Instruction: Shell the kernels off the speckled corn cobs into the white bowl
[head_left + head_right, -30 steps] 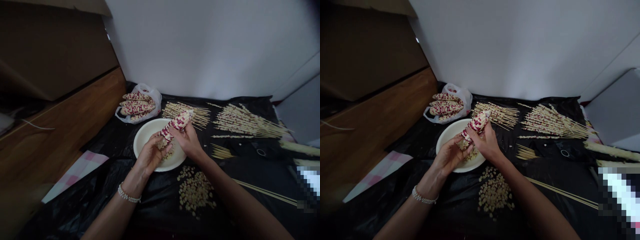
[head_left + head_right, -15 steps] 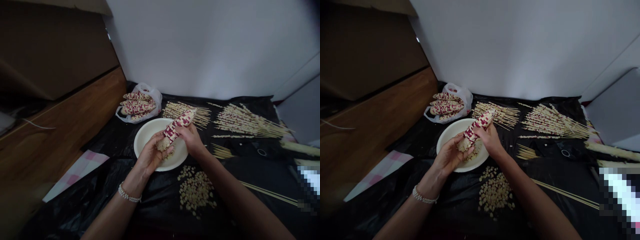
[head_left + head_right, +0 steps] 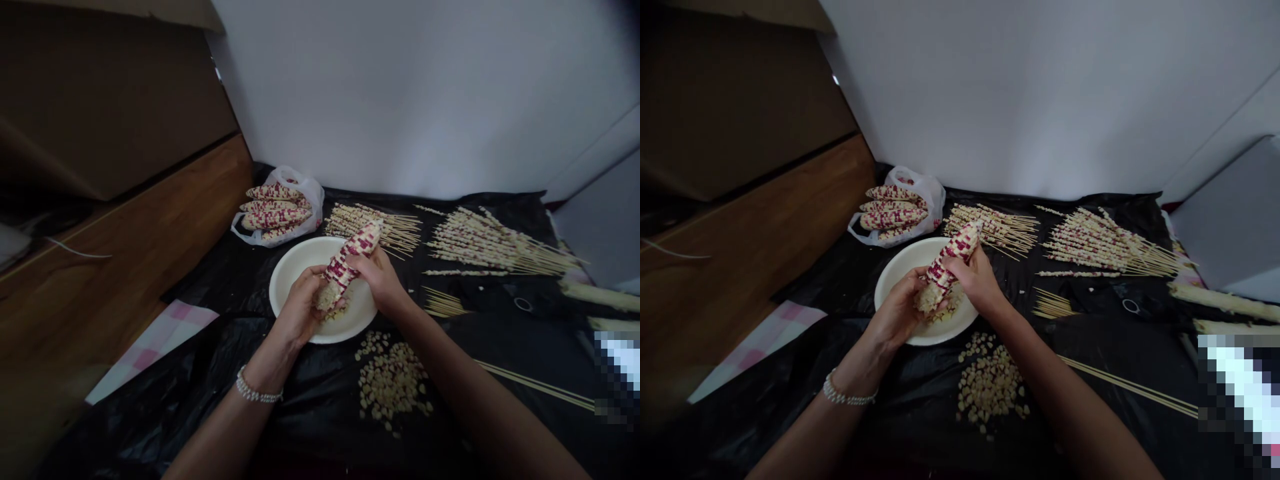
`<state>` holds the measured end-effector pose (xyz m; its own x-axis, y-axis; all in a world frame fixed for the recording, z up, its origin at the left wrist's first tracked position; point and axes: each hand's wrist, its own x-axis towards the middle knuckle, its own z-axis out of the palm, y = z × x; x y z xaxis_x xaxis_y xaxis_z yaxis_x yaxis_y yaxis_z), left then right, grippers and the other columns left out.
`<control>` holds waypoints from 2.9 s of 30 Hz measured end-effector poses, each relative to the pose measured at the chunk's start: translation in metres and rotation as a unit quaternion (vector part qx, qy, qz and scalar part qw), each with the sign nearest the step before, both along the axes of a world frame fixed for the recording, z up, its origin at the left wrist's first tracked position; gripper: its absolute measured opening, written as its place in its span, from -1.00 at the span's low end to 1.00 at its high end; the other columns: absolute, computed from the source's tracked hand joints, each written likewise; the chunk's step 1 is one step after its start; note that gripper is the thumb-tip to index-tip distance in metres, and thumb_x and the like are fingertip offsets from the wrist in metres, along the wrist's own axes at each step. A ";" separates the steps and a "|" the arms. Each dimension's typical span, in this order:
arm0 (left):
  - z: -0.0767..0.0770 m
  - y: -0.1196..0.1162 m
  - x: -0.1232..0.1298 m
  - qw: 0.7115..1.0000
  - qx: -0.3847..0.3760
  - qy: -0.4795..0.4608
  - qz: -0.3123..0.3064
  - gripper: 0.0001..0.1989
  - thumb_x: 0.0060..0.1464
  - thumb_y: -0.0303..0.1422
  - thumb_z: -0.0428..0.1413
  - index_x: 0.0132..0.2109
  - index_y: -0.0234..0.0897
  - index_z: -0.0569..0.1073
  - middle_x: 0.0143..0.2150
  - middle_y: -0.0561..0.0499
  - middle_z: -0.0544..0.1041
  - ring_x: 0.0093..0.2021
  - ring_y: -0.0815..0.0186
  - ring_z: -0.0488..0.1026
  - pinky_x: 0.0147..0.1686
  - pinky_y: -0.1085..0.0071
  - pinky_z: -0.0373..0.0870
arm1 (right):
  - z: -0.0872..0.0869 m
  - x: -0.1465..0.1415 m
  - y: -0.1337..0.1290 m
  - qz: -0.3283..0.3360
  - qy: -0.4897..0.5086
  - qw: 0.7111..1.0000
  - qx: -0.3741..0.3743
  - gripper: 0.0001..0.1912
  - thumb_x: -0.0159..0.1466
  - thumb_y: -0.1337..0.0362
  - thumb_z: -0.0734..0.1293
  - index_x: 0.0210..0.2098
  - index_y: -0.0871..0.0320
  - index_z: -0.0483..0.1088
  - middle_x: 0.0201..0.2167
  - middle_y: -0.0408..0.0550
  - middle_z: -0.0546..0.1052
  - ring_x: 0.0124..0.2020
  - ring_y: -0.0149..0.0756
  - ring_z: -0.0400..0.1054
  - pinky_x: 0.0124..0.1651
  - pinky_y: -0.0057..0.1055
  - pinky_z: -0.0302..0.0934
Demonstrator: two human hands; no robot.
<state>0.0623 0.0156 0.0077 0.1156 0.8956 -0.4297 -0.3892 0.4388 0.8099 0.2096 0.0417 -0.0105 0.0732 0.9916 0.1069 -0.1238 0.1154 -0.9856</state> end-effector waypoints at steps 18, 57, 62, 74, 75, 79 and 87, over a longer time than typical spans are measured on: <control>-0.005 -0.003 0.000 0.997 0.045 -0.046 -0.030 -0.68 0.00 -0.35 0.35 -0.08 -0.26 0.52 -0.04 -0.09 0.59 -0.08 0.21 0.54 -0.15 0.29 0.61 | -0.003 0.007 0.006 0.008 0.039 0.999 -0.017 -0.66 0.15 0.05 0.42 -0.16 0.07 0.36 -0.23 -0.06 0.62 -0.10 -0.03 0.52 0.01 -0.11 0.42; -0.005 0.000 0.001 0.999 0.034 -0.012 -0.015 -0.70 -0.13 -0.36 0.26 -0.17 -0.26 0.49 -0.32 0.03 0.57 -0.33 0.28 0.49 -0.35 0.40 0.47 | 0.009 0.002 -0.001 0.007 -0.048 0.999 -0.019 -0.61 0.08 0.05 0.41 -0.16 0.08 0.34 -0.21 -0.06 0.52 -0.13 -0.11 0.40 0.04 -0.12 0.29; -0.011 0.001 0.001 0.999 0.042 0.001 -0.007 -0.68 -0.22 -0.41 0.20 -0.19 -0.28 0.50 -0.36 0.03 0.55 -0.35 0.26 0.49 -0.36 0.40 0.46 | 0.008 -0.001 -0.003 0.005 -0.067 0.998 -0.007 -0.61 0.10 0.07 0.41 -0.13 0.08 0.33 -0.17 -0.06 0.53 -0.10 -0.11 0.42 0.08 -0.12 0.28; -0.007 -0.002 0.002 0.998 0.039 -0.049 -0.018 -0.64 -0.05 -0.20 0.39 -0.19 -0.28 0.47 -0.35 0.05 0.55 -0.38 0.31 0.50 -0.36 0.40 0.49 | 0.010 0.004 0.000 0.012 -0.054 0.998 -0.020 -0.58 0.11 0.06 0.42 -0.11 0.09 0.36 -0.16 -0.05 0.54 -0.09 -0.10 0.41 0.09 -0.12 0.28; -0.008 -0.003 0.002 0.998 0.046 -0.047 -0.025 -0.60 -0.06 -0.19 0.42 -0.18 -0.28 0.47 -0.34 0.05 0.56 -0.39 0.32 0.50 -0.35 0.40 0.49 | 0.010 0.004 0.000 0.012 -0.049 0.999 -0.020 -0.59 0.11 0.06 0.42 -0.12 0.09 0.36 -0.17 -0.05 0.54 -0.10 -0.10 0.41 0.08 -0.13 0.28; -0.010 -0.004 0.002 0.996 0.061 -0.046 -0.038 -0.54 -0.11 -0.19 0.46 -0.13 -0.27 0.48 -0.30 0.04 0.59 -0.37 0.33 0.52 -0.31 0.38 0.51 | 0.010 0.007 0.001 0.007 -0.025 0.999 -0.026 -0.65 0.11 0.08 0.41 -0.18 0.08 0.35 -0.22 -0.09 0.52 -0.15 -0.13 0.40 0.04 -0.15 0.30; -0.008 0.000 0.002 0.998 0.043 -0.025 -0.031 -0.69 -0.07 -0.34 0.32 -0.16 -0.25 0.45 -0.34 0.05 0.57 -0.39 0.29 0.52 -0.36 0.36 0.49 | 0.008 0.007 0.000 0.021 -0.048 0.998 -0.030 -0.63 0.12 0.07 0.41 -0.15 0.08 0.36 -0.20 -0.07 0.54 -0.10 -0.10 0.41 0.06 -0.15 0.29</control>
